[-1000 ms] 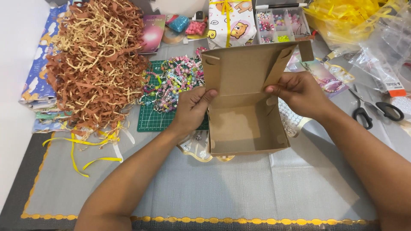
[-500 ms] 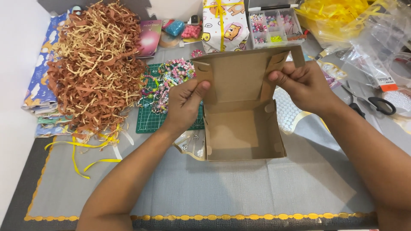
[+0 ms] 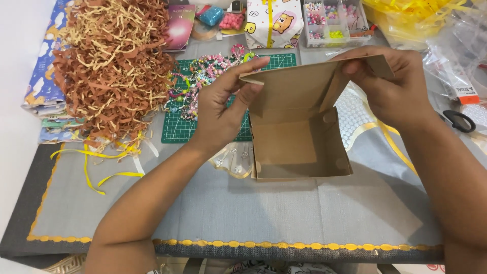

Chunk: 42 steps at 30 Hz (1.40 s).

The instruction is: Assembling a small cardboard box, filling it with shredded paper, and placing a packaged keychain inside.

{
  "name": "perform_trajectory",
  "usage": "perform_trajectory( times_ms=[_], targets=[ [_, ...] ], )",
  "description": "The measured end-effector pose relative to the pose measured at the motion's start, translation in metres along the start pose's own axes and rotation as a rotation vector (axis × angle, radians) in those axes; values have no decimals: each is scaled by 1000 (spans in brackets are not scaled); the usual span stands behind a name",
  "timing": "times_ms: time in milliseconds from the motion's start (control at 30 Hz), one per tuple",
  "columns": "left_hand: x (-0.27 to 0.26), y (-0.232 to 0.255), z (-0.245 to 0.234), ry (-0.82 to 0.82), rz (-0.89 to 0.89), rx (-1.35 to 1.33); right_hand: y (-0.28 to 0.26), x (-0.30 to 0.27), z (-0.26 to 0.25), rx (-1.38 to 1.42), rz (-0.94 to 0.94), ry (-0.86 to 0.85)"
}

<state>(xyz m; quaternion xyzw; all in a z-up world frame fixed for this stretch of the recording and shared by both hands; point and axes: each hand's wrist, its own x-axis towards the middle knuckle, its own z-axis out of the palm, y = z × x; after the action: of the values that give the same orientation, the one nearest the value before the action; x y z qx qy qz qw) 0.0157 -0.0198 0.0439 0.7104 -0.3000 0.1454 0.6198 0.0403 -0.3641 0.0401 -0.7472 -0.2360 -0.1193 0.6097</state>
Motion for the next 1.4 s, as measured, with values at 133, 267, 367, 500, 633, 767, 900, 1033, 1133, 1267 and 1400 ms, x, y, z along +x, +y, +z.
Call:
perform_trajectory(
  times_ms=[133, 267, 367, 500, 633, 767, 900, 1033, 1133, 1267, 1400],
  targets=[
    [3, 16, -2, 71, 82, 96, -59, 8, -1, -162, -74, -180],
    [3, 25, -1, 80, 38, 63, -89, 10, -22, -41, -25, -450],
    [2, 26, 4, 58, 19, 32, -85, 4, -35, -88, -16, -372],
    [2, 31, 8, 64, 25, 35, -94, 2, -31, -287, -37, -323],
    [1, 34, 8, 48, 17, 22, -79, -1, -20, -291, -83, -193],
    [-1, 35, 3, 44, 17, 60, -77, -8, -10, -398, -255, -75],
    [0, 32, 2, 64, 98, 118, -75, -16, 3, -445, -414, -4],
    [0, 34, 1, 67, 103, 94, -83, -18, 10, -479, -447, 14],
    [-2, 29, -1, 89, 94, 85, -93, -18, 10, -481, -494, -33],
    [-7, 32, -3, 118, 206, 153, -100, -24, 8, -543, -429, -73],
    [-6, 31, 0, 111, 213, 160, -101, -28, 16, -531, -497, -34]
  ],
)
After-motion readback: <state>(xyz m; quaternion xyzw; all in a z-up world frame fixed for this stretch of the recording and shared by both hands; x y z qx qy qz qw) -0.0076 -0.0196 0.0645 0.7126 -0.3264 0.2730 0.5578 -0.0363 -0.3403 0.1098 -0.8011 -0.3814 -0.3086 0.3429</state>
